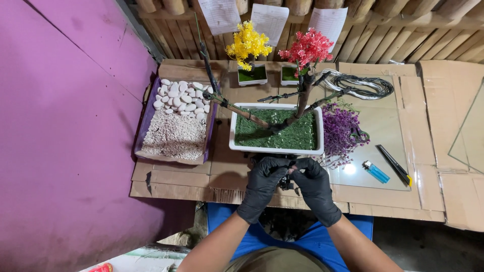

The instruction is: Wrapping black tape around the branches of a small artificial tree to secure them or change their appearance.

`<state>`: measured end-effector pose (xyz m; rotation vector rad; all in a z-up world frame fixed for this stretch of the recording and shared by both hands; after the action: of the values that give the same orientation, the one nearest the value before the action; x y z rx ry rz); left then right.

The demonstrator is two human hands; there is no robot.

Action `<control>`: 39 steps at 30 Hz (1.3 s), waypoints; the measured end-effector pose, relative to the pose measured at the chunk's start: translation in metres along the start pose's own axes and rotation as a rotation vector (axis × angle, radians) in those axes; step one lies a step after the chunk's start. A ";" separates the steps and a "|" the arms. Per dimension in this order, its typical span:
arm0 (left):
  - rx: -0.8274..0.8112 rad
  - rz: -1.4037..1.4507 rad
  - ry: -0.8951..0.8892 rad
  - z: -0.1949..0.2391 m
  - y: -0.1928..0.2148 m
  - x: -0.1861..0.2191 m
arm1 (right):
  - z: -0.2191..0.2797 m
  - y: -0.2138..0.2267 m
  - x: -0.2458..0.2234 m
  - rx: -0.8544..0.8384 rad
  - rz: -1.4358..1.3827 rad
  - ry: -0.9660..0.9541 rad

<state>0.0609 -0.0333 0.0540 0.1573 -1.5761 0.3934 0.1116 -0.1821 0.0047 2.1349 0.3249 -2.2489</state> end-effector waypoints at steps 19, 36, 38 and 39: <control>0.128 -0.091 -0.242 0.008 0.018 0.062 | 0.015 -0.033 -0.086 -0.098 0.030 0.225; 0.187 0.037 -0.182 -0.010 0.047 0.076 | 0.007 -0.050 -0.118 -0.143 -0.156 -0.155; 0.205 0.076 -0.174 -0.021 0.057 0.060 | -0.005 -0.040 -0.102 -0.128 -0.167 -0.163; 0.221 0.116 -0.166 -0.027 0.062 0.051 | -0.012 -0.034 -0.094 -0.112 -0.178 -0.171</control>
<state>0.0630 0.0407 0.0955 0.2757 -1.7077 0.6599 0.1233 -0.1584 0.1019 1.9136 0.6415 -2.4211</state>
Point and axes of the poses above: each hand's wrist, its own z-axis away from the middle knuckle, its own y-axis out of the back of the hand, x = y × z, the point moved 6 cm from there along -z, towards the middle knuckle, and after that the axes turned 3 degrees about -y, right-handed, at the moved point
